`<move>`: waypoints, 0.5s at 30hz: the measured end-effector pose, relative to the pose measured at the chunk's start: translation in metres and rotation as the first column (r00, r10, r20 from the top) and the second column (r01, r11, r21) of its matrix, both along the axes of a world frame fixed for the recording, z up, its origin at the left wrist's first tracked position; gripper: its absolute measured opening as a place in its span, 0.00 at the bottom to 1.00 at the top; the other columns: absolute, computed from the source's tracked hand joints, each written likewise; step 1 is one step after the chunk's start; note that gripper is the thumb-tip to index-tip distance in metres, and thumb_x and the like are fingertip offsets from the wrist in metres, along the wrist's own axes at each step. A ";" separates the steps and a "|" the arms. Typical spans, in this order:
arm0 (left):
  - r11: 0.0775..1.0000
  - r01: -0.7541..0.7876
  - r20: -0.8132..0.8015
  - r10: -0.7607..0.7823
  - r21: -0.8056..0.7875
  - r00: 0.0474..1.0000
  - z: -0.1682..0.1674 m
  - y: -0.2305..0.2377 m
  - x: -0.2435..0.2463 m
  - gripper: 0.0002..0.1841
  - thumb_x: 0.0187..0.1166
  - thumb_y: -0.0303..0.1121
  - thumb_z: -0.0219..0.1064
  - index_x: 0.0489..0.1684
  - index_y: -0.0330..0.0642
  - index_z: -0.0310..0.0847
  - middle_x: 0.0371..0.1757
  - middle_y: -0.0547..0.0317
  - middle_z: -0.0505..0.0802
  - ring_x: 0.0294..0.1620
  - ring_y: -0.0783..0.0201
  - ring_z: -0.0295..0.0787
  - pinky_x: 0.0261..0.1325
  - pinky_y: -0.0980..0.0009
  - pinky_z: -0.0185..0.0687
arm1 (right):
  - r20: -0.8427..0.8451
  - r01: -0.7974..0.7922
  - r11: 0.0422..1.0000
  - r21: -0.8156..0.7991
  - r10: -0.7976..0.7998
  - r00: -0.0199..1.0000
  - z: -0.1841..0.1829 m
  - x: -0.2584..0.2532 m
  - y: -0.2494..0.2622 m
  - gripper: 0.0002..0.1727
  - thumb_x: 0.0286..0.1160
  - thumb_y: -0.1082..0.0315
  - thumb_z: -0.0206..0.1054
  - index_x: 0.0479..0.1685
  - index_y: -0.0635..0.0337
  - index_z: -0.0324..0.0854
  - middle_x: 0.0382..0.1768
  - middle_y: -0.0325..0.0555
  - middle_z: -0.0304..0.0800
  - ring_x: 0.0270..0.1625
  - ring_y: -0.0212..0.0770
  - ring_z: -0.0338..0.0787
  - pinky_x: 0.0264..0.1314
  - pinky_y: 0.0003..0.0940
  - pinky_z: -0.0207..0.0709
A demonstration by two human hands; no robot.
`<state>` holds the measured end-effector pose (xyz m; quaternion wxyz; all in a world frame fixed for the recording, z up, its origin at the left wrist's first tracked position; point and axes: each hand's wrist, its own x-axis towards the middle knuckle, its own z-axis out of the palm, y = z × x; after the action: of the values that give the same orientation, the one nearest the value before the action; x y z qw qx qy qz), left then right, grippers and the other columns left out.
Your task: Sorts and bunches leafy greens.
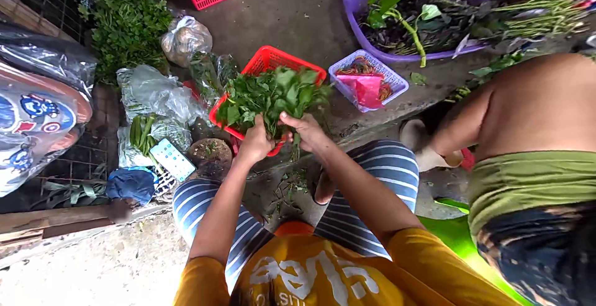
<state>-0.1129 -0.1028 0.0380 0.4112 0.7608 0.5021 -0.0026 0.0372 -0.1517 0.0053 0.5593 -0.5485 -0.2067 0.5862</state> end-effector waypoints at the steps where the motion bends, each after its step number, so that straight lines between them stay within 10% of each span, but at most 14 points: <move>1: 0.998 0.067 -0.062 -0.067 -0.006 0.996 0.006 -0.003 0.011 0.44 0.75 0.25 0.73 0.89 0.33 0.44 0.54 0.33 0.90 0.56 0.38 0.90 0.62 0.40 0.83 | 0.006 -0.009 1.000 -0.028 0.009 1.000 0.000 -0.001 0.001 0.13 0.80 0.61 0.72 0.55 0.55 0.79 0.30 0.40 0.84 0.16 0.29 0.72 0.17 0.24 0.71; 10: 0.927 0.348 -0.359 -0.280 0.141 0.890 0.027 -0.047 0.044 0.38 0.83 0.25 0.63 0.94 0.37 0.46 0.63 0.31 0.86 0.65 0.34 0.86 0.66 0.38 0.80 | -0.424 -0.175 0.981 -0.088 0.122 0.897 -0.010 0.013 -0.019 0.28 0.85 0.37 0.54 0.58 0.52 0.79 0.41 0.44 0.90 0.42 0.38 0.91 0.45 0.37 0.87; 15: 0.950 0.229 -0.199 -0.188 0.213 0.962 0.028 -0.074 0.043 0.33 0.85 0.27 0.63 0.89 0.36 0.51 0.54 0.38 0.91 0.57 0.40 0.91 0.64 0.43 0.83 | -0.384 0.002 0.999 -0.034 -0.015 0.923 -0.003 0.019 -0.033 0.13 0.82 0.56 0.67 0.53 0.55 0.82 0.38 0.44 0.91 0.37 0.37 0.91 0.39 0.36 0.87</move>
<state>-0.0697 -0.1768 0.0658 0.2699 0.8497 0.4498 -0.0542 0.0566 -0.1847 0.0020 0.5823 -0.4334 -0.0810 0.6830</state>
